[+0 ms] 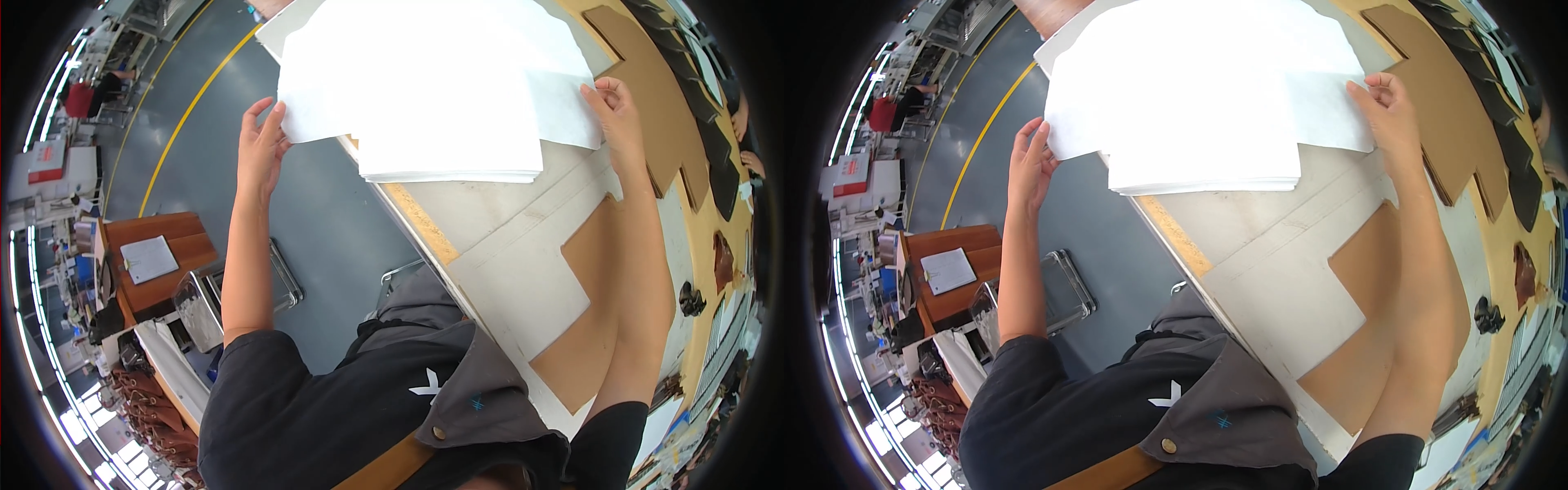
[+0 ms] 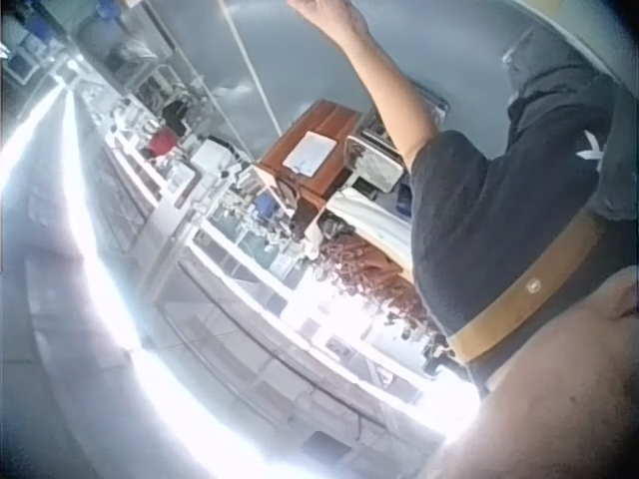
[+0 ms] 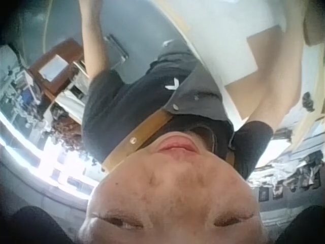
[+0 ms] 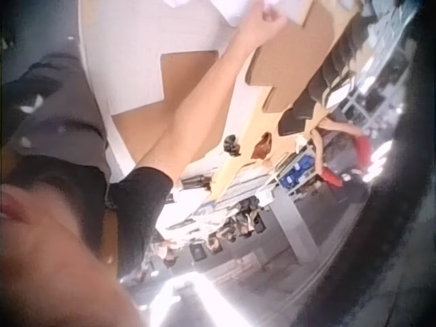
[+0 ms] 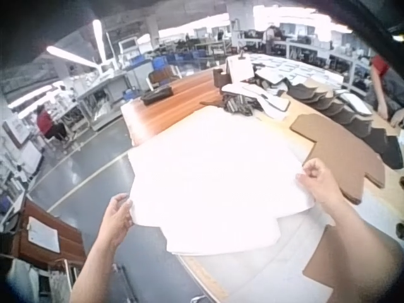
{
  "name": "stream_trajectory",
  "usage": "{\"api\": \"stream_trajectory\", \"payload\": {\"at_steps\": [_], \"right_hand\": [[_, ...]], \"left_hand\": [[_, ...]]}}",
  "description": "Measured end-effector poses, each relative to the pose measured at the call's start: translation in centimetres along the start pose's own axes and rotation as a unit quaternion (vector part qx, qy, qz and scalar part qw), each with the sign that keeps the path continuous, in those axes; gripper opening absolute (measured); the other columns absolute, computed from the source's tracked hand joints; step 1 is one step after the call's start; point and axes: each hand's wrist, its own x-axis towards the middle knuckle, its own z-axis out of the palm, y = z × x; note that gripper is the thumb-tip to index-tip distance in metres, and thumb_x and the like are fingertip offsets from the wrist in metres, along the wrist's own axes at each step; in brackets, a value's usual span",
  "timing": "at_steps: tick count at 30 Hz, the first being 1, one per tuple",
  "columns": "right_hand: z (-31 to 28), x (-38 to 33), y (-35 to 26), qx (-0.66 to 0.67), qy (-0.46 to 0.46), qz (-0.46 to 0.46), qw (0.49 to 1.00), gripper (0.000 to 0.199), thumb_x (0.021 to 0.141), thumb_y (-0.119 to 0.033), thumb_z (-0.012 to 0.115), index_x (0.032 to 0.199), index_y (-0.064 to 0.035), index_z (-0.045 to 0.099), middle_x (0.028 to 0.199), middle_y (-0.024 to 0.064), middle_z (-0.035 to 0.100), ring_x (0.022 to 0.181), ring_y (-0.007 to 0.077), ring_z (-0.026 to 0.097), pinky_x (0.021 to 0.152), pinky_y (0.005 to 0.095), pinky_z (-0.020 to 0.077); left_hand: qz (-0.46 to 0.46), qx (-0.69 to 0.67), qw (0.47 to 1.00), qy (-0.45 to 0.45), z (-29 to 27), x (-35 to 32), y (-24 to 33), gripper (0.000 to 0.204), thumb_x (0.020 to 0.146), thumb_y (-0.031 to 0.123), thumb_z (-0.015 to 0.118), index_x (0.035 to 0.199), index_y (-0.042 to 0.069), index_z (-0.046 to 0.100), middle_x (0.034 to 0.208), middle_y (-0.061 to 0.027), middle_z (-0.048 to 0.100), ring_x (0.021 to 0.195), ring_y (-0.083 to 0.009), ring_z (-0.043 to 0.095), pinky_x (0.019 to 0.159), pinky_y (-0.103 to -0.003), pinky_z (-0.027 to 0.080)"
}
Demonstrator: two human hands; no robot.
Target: Glue and align leather pieces and reinforcement materials.
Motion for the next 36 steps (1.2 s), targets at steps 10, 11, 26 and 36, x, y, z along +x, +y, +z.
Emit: {"api": "stream_trajectory", "payload": {"at_steps": [10, 11, 26, 36], "right_hand": [[0.2, 0.2, -1.5, 0.022, -0.091, -0.013, 0.996, 0.023, 0.087, -0.01, 0.061, 0.109, -0.0063, 0.065, 0.096, 0.0034, 0.062, 0.08, 0.0073, 0.056, 0.072, 0.0207, 0.0441], [0.2, 0.2, -1.6, 0.016, -0.1, 0.009, 0.995, 0.023, 0.087, -0.011, 0.06, 0.109, -0.0066, 0.065, 0.095, 0.0035, 0.062, 0.08, 0.0072, 0.055, 0.072, 0.0206, 0.0442], [0.9, -0.4, -1.6, -0.017, -0.063, 0.014, 0.998, 0.022, 0.083, -0.013, 0.063, 0.103, -0.0044, 0.066, 0.083, 0.0017, 0.062, 0.071, 0.0071, 0.054, 0.067, 0.0201, 0.0425], [0.9, -0.3, -1.1, -0.015, -0.058, -0.006, 0.998, 0.023, 0.083, -0.013, 0.063, 0.104, -0.004, 0.065, 0.085, 0.0013, 0.062, 0.075, 0.0069, 0.053, 0.071, 0.02, 0.0419]], "left_hand": [[0.036, 0.091, 0.992, -0.075, 0.6, 1.5, 3.7, 0.031, 0.084, 0.014, 0.067, 0.113, 0.002, 0.062, 0.082, -0.0074, 0.066, 0.064, -0.0085, 0.056, 0.056, -0.019, 0.043], [0.036, 0.091, 0.992, -0.075, 0.3, 1.8, 3.7, 0.031, 0.084, 0.014, 0.067, 0.113, 0.002, 0.062, 0.082, -0.0074, 0.066, 0.064, -0.0085, 0.056, 0.056, -0.019, 0.043], [0.355, 0.425, 0.826, -0.107, 6.6, 4.0, 3.8, 0.02, 0.079, 0.022, 0.068, 0.093, 0.008, 0.07, 0.09, -0.0043, 0.062, 0.078, -0.0151, 0.051, 0.069, -0.027, 0.042], [0.358, 0.425, 0.826, -0.097, 7.5, 4.7, 3.7, 0.024, 0.078, 0.018, 0.069, 0.099, 0.006, 0.065, 0.087, -0.0017, 0.061, 0.082, -0.0141, 0.053, 0.072, -0.028, 0.043]]}}
